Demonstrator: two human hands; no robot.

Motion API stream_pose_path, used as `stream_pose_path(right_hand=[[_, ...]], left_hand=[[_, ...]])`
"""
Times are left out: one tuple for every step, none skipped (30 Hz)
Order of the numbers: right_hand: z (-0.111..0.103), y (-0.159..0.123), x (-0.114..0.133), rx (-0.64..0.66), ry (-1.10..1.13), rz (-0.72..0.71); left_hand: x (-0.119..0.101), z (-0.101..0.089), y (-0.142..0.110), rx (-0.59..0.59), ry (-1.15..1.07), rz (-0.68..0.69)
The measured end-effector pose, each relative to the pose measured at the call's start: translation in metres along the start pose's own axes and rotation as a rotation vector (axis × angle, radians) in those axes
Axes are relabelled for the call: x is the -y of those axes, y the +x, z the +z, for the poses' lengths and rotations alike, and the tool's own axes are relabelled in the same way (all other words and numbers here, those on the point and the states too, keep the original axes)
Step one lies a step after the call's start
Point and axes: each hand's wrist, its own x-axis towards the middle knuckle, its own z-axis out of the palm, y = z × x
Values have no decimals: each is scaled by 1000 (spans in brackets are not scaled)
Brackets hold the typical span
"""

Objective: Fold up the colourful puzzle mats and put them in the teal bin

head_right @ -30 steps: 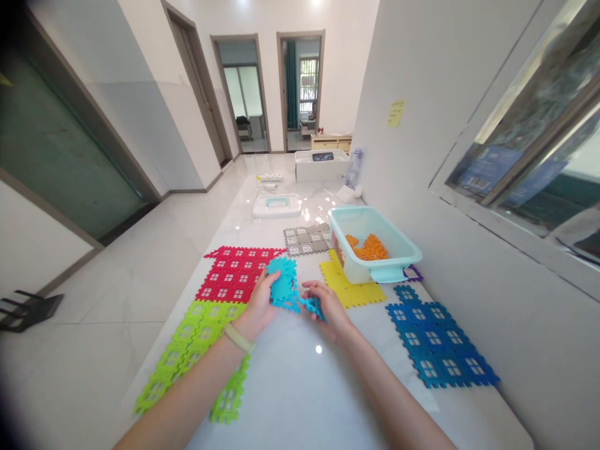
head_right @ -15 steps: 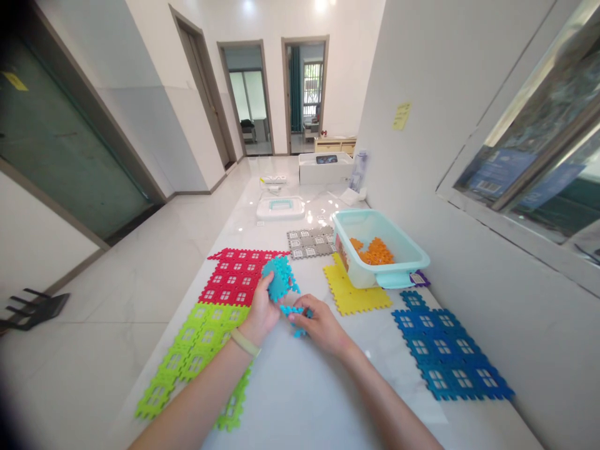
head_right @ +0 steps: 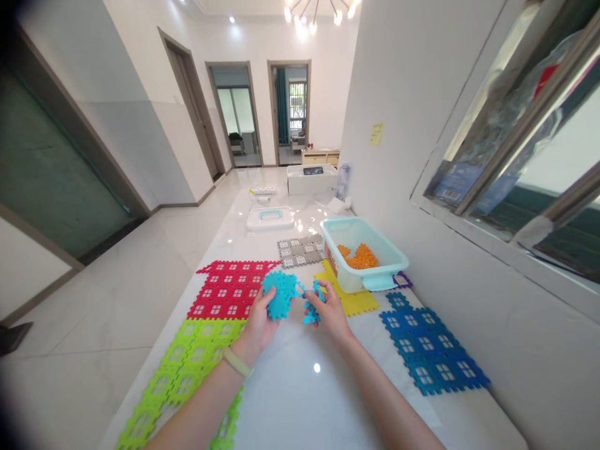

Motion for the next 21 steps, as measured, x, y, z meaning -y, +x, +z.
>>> stream_pose_path(right_hand=[[0,0,2,9,-5,26],[-1,-1,3,34,-13,49],[-1,-2,5,74,-16,62],[-1,-3,6,125,-7,68],[-1,-4,6,183,15,71],[-1,-5,7,236,50,72],[-2,-6,7,282,94,76],[-2,-7,8,317,142,82],[-3,-8,9,341,186,89],[-4,-9,10,352,223,91],[-5,-10,11,353,250,89],[-6,-11,13,346,266,82],[-6,-11,14,336,272,75],[-6,-10,15,320,269,69],[-6,-10,15,297,260,62],[-5,-9,15,275,245,53],[-4,-8,15,255,226,46],[-4,-7,14,235,203,37],[-3,-6,13,220,175,26],[-3,-5,11,212,141,13],[-2,-5,10,211,102,1]], left_hand=[[0,1,-1,21,7,0],[0,2,-3,45,0,-11],[0,3,-4,67,-23,-38],[-1,4,-4,83,-62,-82],[-1,4,-4,92,-111,-137],[-2,3,-3,89,-167,-193],[-3,2,-2,75,-228,-239],[-4,1,-1,51,-288,-266],[-5,-1,1,24,-339,-272],[-4,-3,3,1,-368,-260],[-3,-4,4,-15,-370,-241],[-1,-5,4,-22,-346,-222],[2,-5,4,-14,-300,-206],[6,-5,3,6,-240,-191],[10,-3,1,33,-177,-171],[13,-2,-1,62,-120,-145],[16,0,-3,91,-74,-111],[17,2,-5,113,-43,-70],[17,3,-6,123,-27,-29],[17,4,-6,121,-21,6],[15,4,-6,114,-19,32]])
